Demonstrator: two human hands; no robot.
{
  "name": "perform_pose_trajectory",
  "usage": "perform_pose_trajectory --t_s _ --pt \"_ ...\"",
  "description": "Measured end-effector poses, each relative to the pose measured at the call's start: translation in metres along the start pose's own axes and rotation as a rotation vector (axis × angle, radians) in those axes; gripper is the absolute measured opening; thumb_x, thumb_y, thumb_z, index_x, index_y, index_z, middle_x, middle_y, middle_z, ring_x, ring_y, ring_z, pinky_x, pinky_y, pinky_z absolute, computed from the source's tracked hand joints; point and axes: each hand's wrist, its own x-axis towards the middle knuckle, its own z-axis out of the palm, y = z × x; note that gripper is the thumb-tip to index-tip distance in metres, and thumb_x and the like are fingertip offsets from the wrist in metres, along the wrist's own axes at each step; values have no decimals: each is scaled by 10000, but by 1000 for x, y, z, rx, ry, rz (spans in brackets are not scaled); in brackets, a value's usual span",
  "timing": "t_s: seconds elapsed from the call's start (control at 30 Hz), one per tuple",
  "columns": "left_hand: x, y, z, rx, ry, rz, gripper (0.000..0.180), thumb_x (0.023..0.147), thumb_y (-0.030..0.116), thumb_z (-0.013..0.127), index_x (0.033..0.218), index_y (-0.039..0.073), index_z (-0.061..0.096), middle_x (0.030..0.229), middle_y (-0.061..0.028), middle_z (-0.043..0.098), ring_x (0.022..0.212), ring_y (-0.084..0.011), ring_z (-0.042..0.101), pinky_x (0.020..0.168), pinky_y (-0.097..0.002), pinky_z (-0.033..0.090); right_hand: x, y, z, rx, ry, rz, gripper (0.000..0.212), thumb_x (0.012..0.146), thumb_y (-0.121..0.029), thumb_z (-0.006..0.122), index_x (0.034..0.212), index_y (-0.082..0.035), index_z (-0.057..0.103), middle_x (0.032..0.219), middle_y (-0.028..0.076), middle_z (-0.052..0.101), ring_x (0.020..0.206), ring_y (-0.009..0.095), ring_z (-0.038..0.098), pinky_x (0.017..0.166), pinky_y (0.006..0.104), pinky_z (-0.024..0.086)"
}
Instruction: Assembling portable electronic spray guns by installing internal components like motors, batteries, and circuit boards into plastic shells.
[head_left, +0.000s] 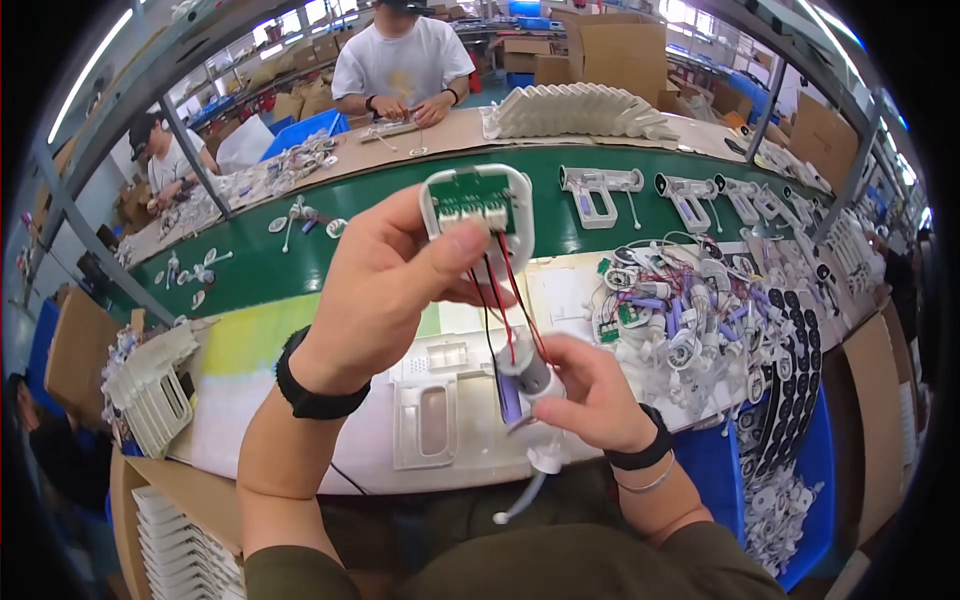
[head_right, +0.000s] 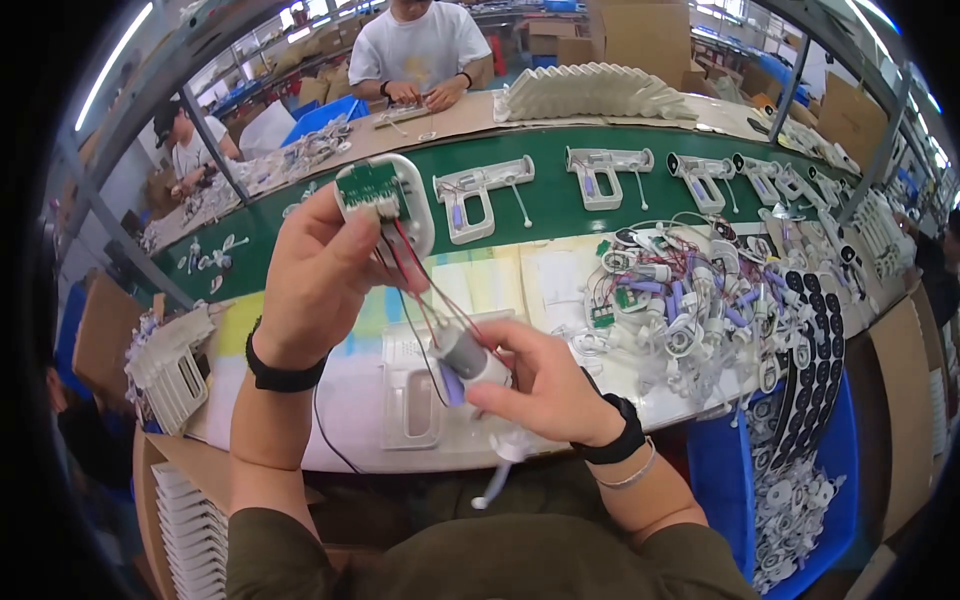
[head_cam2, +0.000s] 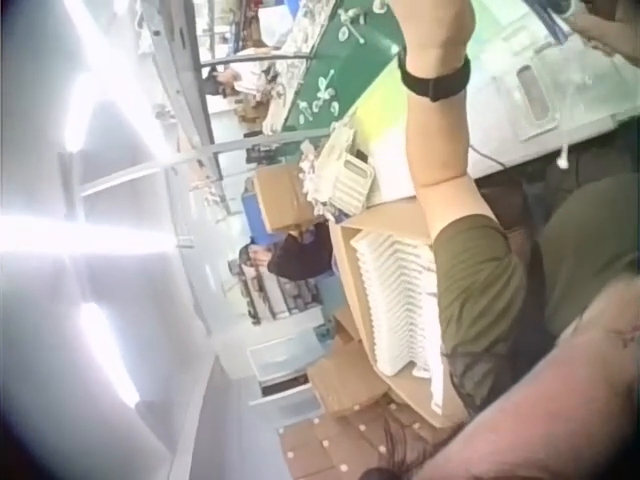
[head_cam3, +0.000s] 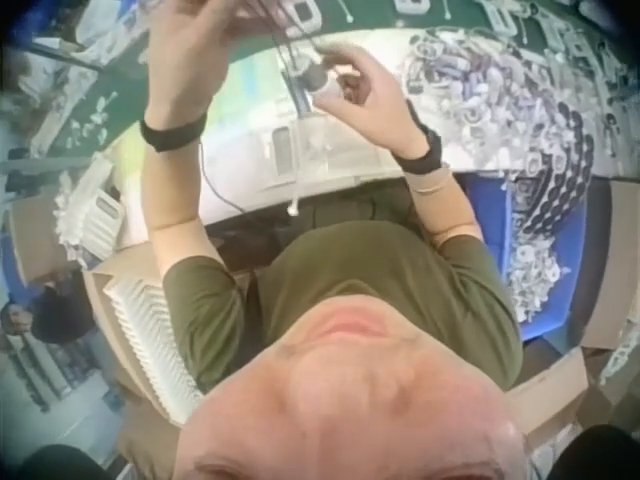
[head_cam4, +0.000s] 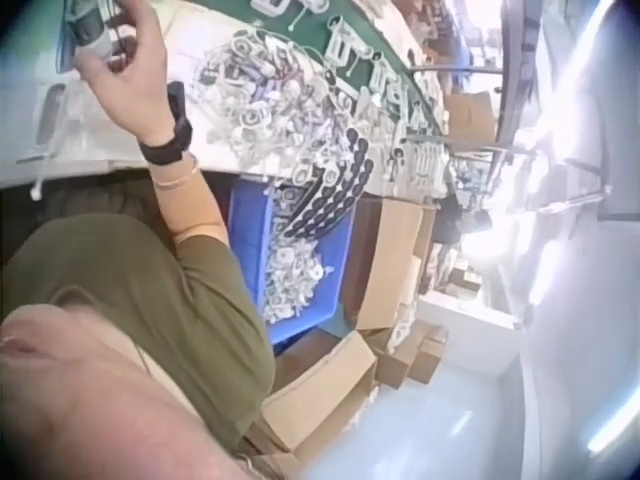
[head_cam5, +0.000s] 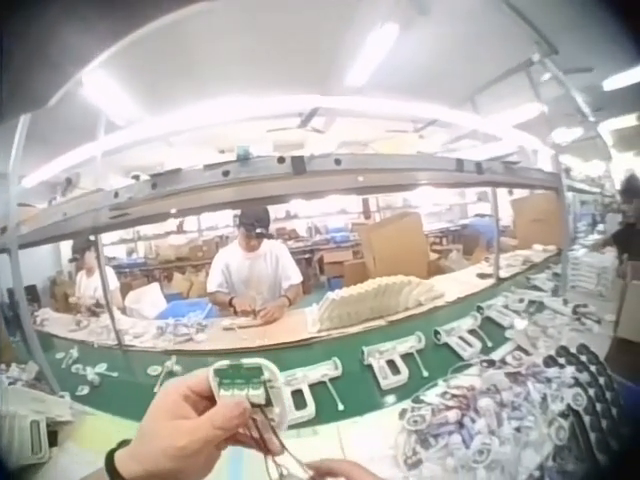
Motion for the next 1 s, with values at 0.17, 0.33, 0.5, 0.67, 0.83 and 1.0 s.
perform_pose_trajectory --t_s 0.17,0.33,0.5,0.67,0.83,1.0 --pt "-27 -4 6 85 99 122 252 876 99 608 1082 -35 552 926 -89 621 755 -150 628 624 -282 557 -11 -11 -8 -376 -108 -20 415 687 -56 755 1038 0 542 986 50 584 913 112 542 806 283 438" --pt "-46 -8 -1 10 50 91 242 872 45 585 1088 -47 529 897 -83 610 698 -123 593 533 -251 523 -12 -12 -1 -548 15 -27 303 701 -66 730 961 -12 582 830 46 618 734 94 570 665 234 458" --pt "-66 -10 -16 -72 157 6 346 852 31 588 1163 -26 451 928 -82 589 688 -100 577 514 -236 510 -9 -15 1 -673 -120 -59 386 702 -143 763 1021 -12 590 867 97 636 786 154 616 705 272 484" --pt "-96 -45 -36 -128 244 28 387 857 15 546 1222 -12 421 982 -77 590 770 -126 600 555 -260 541 7 -26 9 -791 -421 -35 444 660 -179 800 997 6 578 867 136 625 786 250 625 701 292 468" --pt "-102 -135 -72 85 616 -240 397 868 116 578 1229 14 451 959 -76 611 791 -162 617 627 -296 539 49 63 -9 -1184 -312 94 327 763 -199 702 990 -9 564 850 142 628 746 329 602 669 370 481" --pt "-116 -142 -93 1092 583 -190 352 819 141 599 1152 60 520 864 -134 621 786 -270 609 624 -367 499 69 102 -5 -1335 -216 -77 309 760 -179 677 977 -2 548 1061 175 587 987 350 546 776 403 457"
